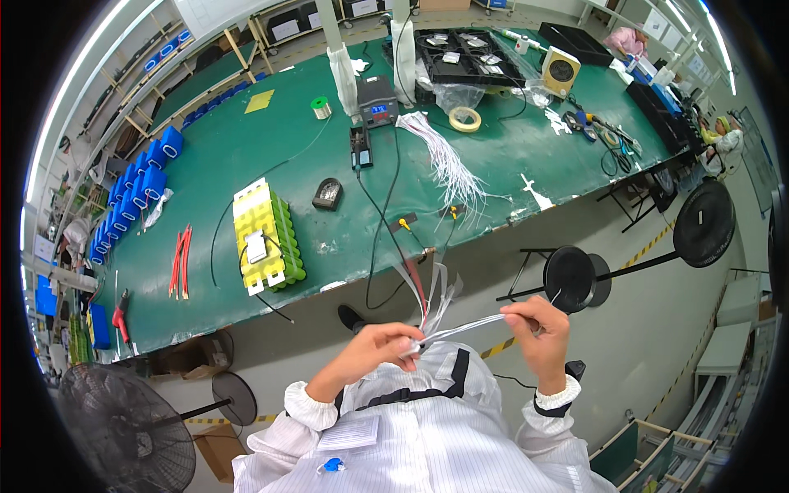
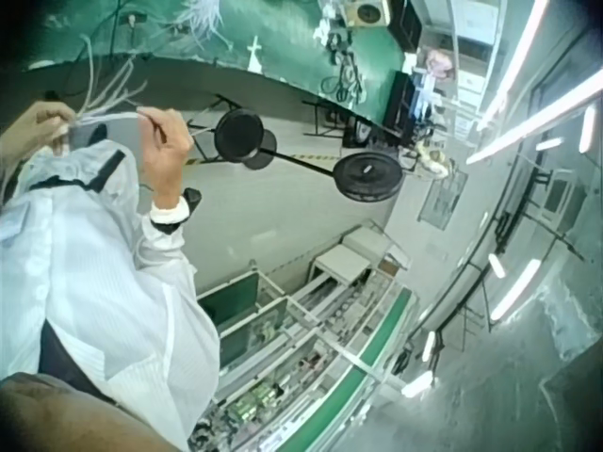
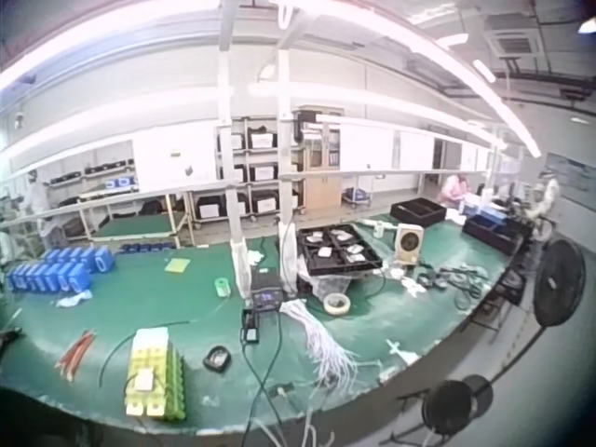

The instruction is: Solder wires and assemble electronic components on a circuit board at an industrial workbench.

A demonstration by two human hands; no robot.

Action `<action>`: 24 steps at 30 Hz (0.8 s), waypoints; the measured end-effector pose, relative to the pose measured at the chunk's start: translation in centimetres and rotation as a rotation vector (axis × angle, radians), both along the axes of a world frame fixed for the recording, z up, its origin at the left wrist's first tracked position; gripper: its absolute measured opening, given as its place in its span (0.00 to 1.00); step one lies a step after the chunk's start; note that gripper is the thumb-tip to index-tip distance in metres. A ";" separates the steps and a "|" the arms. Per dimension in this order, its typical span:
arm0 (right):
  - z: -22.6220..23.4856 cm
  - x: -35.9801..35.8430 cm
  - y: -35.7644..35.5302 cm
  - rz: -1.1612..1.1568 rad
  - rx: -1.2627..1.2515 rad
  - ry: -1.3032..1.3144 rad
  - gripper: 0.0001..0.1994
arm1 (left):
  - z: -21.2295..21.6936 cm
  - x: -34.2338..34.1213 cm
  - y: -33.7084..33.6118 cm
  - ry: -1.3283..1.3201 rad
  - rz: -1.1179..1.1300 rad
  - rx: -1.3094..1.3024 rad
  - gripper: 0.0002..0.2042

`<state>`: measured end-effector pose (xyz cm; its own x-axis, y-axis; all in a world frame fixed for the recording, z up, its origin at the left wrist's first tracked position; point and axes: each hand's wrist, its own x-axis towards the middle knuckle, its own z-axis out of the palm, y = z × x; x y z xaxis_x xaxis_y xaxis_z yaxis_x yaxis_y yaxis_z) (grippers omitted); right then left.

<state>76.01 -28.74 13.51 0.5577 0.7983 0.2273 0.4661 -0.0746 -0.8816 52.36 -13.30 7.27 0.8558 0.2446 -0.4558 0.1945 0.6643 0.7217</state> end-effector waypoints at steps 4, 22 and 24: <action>0.5 -0.6 2.1 0.272 -0.001 -0.281 0.07 | 0.7 1.5 -2.0 0.020 -0.410 0.775 0.11; -8.4 -9.7 -0.3 0.213 -0.090 1.223 0.20 | -3.5 2.1 -4.2 0.011 0.051 0.560 0.16; -8.6 -9.6 0.4 0.211 -0.063 1.177 0.21 | -3.4 1.9 -4.5 -0.004 0.062 0.420 0.18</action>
